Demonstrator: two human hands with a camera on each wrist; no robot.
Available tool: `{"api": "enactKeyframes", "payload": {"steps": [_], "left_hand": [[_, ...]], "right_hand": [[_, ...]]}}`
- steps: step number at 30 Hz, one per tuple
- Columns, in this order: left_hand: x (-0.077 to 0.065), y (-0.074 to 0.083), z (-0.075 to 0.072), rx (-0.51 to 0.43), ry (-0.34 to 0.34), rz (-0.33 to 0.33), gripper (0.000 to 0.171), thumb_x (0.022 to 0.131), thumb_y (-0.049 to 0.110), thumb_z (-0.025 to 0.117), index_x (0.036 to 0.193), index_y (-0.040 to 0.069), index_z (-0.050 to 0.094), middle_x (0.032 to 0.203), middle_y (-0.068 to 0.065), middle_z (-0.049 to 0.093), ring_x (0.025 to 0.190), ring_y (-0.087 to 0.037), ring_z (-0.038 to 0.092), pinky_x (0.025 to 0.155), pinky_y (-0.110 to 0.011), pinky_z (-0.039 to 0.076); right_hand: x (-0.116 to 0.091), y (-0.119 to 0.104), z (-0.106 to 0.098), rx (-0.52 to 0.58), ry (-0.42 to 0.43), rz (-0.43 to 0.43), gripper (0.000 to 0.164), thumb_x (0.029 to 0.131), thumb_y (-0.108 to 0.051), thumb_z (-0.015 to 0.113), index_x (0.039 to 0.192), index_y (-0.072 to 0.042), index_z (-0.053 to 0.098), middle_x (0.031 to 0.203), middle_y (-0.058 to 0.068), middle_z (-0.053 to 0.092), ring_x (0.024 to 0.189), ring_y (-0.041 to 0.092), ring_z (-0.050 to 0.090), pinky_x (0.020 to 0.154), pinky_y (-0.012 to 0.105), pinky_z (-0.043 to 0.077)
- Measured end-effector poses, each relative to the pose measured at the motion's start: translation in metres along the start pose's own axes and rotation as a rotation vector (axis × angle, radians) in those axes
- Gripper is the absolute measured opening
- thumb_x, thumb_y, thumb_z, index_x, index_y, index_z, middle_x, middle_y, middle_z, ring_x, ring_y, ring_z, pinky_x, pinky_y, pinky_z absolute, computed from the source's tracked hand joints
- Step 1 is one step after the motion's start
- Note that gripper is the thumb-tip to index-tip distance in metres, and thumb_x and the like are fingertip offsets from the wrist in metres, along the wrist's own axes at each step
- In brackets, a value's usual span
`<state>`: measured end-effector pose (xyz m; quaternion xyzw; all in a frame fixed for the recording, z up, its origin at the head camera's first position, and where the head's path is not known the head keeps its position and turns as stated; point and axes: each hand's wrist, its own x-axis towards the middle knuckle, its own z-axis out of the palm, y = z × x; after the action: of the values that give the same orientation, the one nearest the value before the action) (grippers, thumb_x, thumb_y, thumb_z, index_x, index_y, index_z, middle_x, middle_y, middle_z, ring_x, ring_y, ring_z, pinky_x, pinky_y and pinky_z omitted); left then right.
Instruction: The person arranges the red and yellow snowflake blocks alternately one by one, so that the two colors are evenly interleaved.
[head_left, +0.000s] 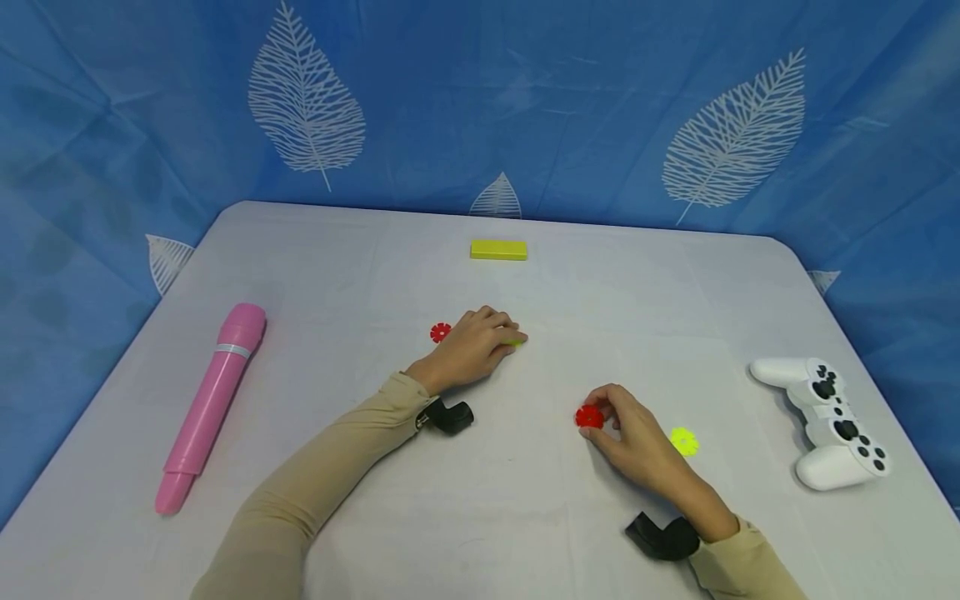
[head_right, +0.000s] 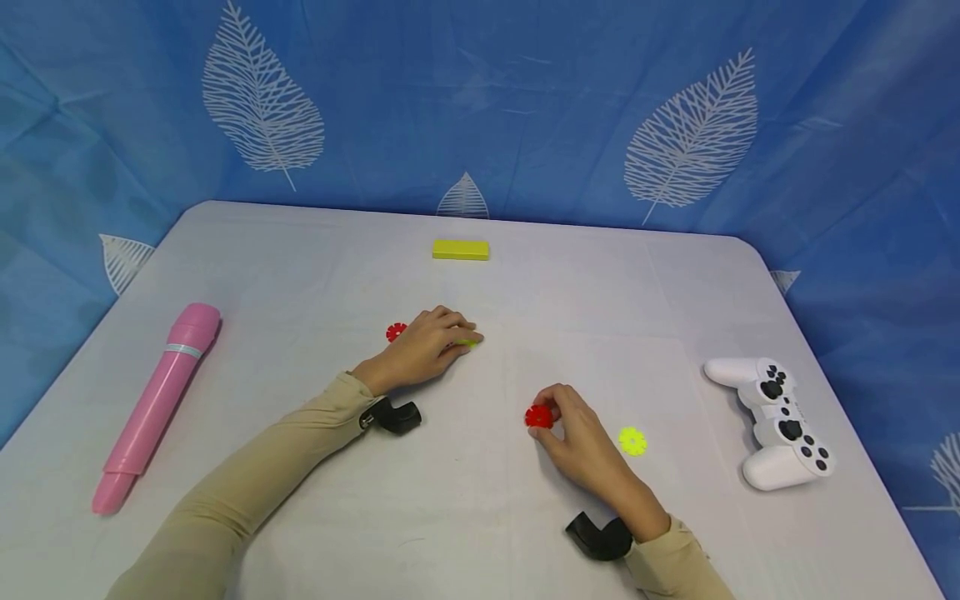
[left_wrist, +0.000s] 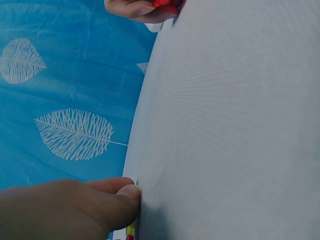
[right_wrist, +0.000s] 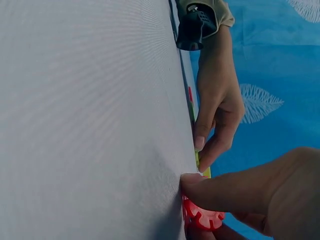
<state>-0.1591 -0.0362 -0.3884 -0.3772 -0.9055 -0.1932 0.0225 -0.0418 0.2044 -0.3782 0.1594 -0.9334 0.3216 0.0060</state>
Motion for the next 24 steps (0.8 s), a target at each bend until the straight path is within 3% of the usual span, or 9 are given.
{"api": "enactKeyframes", "payload": {"steps": [8,16,24], "left_hand": [[-0.0002,0.0002,0.0000,0.009,0.002,-0.001,0.025,0.089,0.018,0.057,0.113,0.019,0.065,0.112,-0.001,0.061,0.105,-0.020,0.051,0.086,-0.036,0.041],[-0.0005,0.0001,0.0004,0.016,0.000,-0.002,0.025,0.090,0.019,0.056,0.113,0.019,0.065,0.112,0.000,0.061,0.106,-0.020,0.051,0.087,-0.036,0.041],[-0.0008,0.0001,0.0009,0.014,-0.007,-0.010,0.025,0.089,0.019,0.056,0.113,0.020,0.064,0.113,0.000,0.061,0.106,-0.019,0.051,0.087,-0.036,0.041]], "right_hand": [[-0.0007,0.0033,0.0026,0.013,-0.004,-0.140,0.033,0.073,0.004,0.069,0.101,-0.010,0.059,0.088,-0.004,0.057,0.075,0.005,0.049,0.064,0.018,0.044],[-0.0005,0.0021,0.0048,-0.002,0.008,-0.276,0.033,0.074,0.014,0.062,0.090,-0.014,0.068,0.088,-0.001,0.053,0.078,0.010,0.052,0.068,0.019,0.044],[-0.0012,-0.0020,0.0064,-0.026,0.022,-0.272,0.033,0.076,0.015,0.059,0.091,-0.012,0.069,0.090,-0.003,0.054,0.082,0.010,0.052,0.069,0.022,0.044]]}}
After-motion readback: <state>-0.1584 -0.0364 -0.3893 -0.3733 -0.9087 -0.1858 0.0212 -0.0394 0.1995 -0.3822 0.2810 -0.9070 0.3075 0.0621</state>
